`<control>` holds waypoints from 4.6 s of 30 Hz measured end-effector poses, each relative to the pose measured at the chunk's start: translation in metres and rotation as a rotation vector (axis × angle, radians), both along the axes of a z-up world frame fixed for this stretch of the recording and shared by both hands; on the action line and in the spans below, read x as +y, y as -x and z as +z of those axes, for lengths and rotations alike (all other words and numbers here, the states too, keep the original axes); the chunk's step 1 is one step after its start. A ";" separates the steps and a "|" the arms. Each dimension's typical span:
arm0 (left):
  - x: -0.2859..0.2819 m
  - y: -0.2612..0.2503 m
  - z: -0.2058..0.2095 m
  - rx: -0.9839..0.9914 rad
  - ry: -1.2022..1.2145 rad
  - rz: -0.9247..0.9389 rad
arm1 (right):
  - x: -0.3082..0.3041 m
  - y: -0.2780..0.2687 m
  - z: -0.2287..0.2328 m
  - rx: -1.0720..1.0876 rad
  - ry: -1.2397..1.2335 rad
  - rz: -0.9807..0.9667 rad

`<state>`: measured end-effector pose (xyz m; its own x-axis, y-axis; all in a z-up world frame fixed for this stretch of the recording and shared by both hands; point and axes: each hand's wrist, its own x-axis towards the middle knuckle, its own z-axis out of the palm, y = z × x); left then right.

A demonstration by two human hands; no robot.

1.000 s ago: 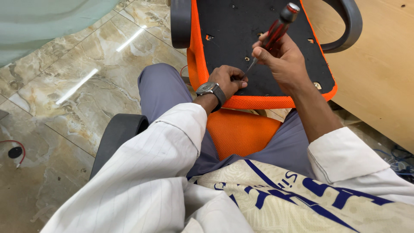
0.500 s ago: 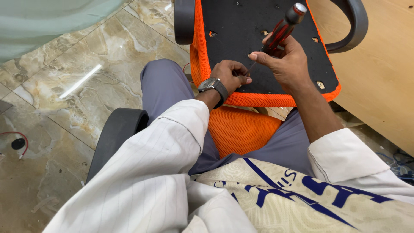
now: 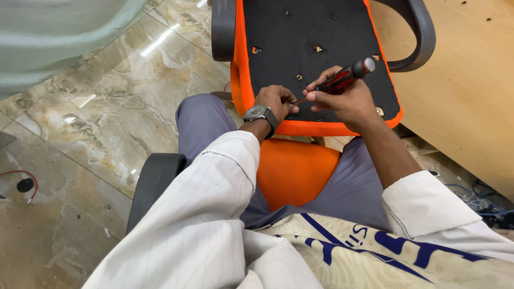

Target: The person uses a screwdriver to tighten screws into the underside of an orange office chair seat. The hands hold the chair steady while turning the screwdriver repeatedly to secure fasteners.

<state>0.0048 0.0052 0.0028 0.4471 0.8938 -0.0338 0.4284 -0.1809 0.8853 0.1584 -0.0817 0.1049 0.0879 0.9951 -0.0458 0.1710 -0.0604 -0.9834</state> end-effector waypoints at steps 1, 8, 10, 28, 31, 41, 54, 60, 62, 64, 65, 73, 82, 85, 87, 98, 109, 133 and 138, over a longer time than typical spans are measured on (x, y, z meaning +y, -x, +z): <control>0.005 0.001 0.002 0.007 -0.007 -0.044 | 0.001 -0.001 0.002 -0.024 0.013 0.000; 0.021 0.008 -0.004 -0.021 0.018 -0.200 | 0.007 -0.010 -0.012 -0.069 -0.067 -0.018; 0.022 0.008 0.005 -0.008 0.042 -0.212 | 0.007 -0.011 -0.010 -0.060 -0.090 -0.036; 0.006 0.009 -0.008 -0.103 -0.058 -0.099 | 0.022 -0.017 -0.025 -0.166 -0.179 0.022; 0.004 0.006 -0.007 -0.076 -0.040 -0.068 | 0.020 -0.014 -0.021 -0.155 -0.165 0.017; 0.004 0.004 -0.008 -0.101 0.024 -0.110 | 0.017 -0.020 -0.008 -0.060 -0.173 0.072; -0.002 0.001 -0.004 -0.086 -0.091 -0.099 | 0.005 -0.031 -0.010 0.144 -0.177 0.108; -0.004 0.008 -0.002 -0.148 -0.017 -0.075 | 0.017 -0.018 -0.012 -0.059 -0.218 0.055; -0.006 0.010 0.000 -0.111 -0.044 -0.084 | 0.018 -0.012 -0.014 -0.237 -0.270 -0.024; -0.009 0.012 0.003 -0.085 -0.065 -0.070 | 0.017 -0.006 -0.016 -0.376 -0.277 -0.103; -0.010 0.010 0.005 -0.077 -0.073 -0.052 | 0.017 -0.003 -0.016 -0.427 -0.258 -0.142; -0.009 0.005 0.007 0.005 -0.047 -0.106 | 0.011 -0.018 -0.003 0.071 -0.173 0.071; -0.002 -0.002 0.006 -0.010 -0.215 -0.106 | 0.017 -0.022 -0.024 -0.438 -0.245 -0.129; -0.002 -0.003 0.004 -0.012 -0.299 -0.093 | 0.019 -0.015 -0.021 -0.474 -0.259 -0.136; -0.001 -0.003 0.004 0.009 -0.333 -0.109 | 0.017 -0.011 -0.014 -0.213 -0.268 -0.031; -0.001 -0.001 0.009 0.074 -0.237 -0.121 | 0.019 -0.021 -0.025 -0.323 -0.310 -0.055; -0.010 -0.003 0.009 0.085 -0.232 -0.117 | 0.010 -0.018 -0.008 0.050 -0.262 0.045; -0.009 -0.012 0.004 0.028 -0.159 -0.084 | 0.018 -0.025 -0.024 -0.156 -0.378 -0.061; -0.005 -0.011 0.005 0.072 -0.247 -0.128 | 0.010 -0.031 -0.008 -0.076 -0.186 0.108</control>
<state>0.0157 0.0003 0.0077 0.5610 0.8156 0.1417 0.4489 -0.4436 0.7757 0.1892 -0.0714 0.0967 -0.0232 0.9896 0.1420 0.2405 0.1434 -0.9600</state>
